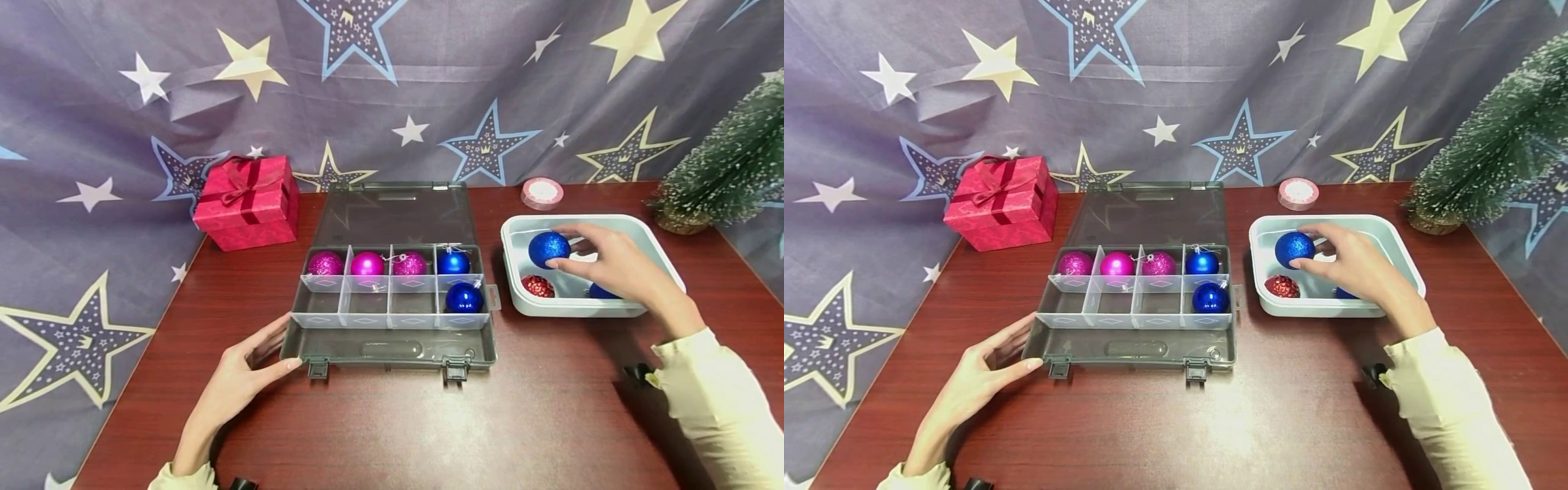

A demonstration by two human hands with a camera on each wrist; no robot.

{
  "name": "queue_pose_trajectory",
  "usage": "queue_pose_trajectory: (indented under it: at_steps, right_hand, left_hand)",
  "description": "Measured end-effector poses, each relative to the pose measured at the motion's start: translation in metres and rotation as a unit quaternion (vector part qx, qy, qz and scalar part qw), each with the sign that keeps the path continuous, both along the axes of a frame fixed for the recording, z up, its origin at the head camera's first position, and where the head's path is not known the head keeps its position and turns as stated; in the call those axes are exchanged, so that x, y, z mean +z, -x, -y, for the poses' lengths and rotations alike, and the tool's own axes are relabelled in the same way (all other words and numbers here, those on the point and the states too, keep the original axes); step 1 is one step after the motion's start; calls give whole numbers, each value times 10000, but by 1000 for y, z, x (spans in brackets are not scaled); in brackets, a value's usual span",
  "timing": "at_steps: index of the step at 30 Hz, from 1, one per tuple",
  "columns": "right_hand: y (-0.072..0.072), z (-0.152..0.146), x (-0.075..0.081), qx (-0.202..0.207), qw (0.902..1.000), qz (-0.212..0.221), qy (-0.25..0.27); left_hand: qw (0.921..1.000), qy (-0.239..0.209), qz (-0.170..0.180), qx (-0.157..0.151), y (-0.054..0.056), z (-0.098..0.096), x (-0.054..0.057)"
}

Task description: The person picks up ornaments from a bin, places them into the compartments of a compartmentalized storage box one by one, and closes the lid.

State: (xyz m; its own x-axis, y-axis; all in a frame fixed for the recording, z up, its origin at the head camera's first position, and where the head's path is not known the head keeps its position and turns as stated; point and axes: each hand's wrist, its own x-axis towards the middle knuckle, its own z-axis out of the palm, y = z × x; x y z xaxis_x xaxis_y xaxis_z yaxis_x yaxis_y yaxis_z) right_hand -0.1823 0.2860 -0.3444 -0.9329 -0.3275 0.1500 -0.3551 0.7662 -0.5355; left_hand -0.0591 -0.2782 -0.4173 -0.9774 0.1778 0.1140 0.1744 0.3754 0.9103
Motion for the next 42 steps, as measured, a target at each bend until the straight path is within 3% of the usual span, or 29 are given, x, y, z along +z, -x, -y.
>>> queue_pose_trajectory:
  at_steps: [13, 27, 42]
  right_hand:
    - [-10, 19, 19, 138, 9981, -592, -1]
    - [-15, 56, 26, 1102, 9864, -1209, 175]
    - [-9, 100, 12, 1749, 9792, -819, 622]
  left_hand:
    - [9999, -108, -6, -53, 0, 0, -2]
    - [10000, -93, -3, -23, 0, 0, -2]
    - [10000, -38, -8, -13, 1, 0, -1]
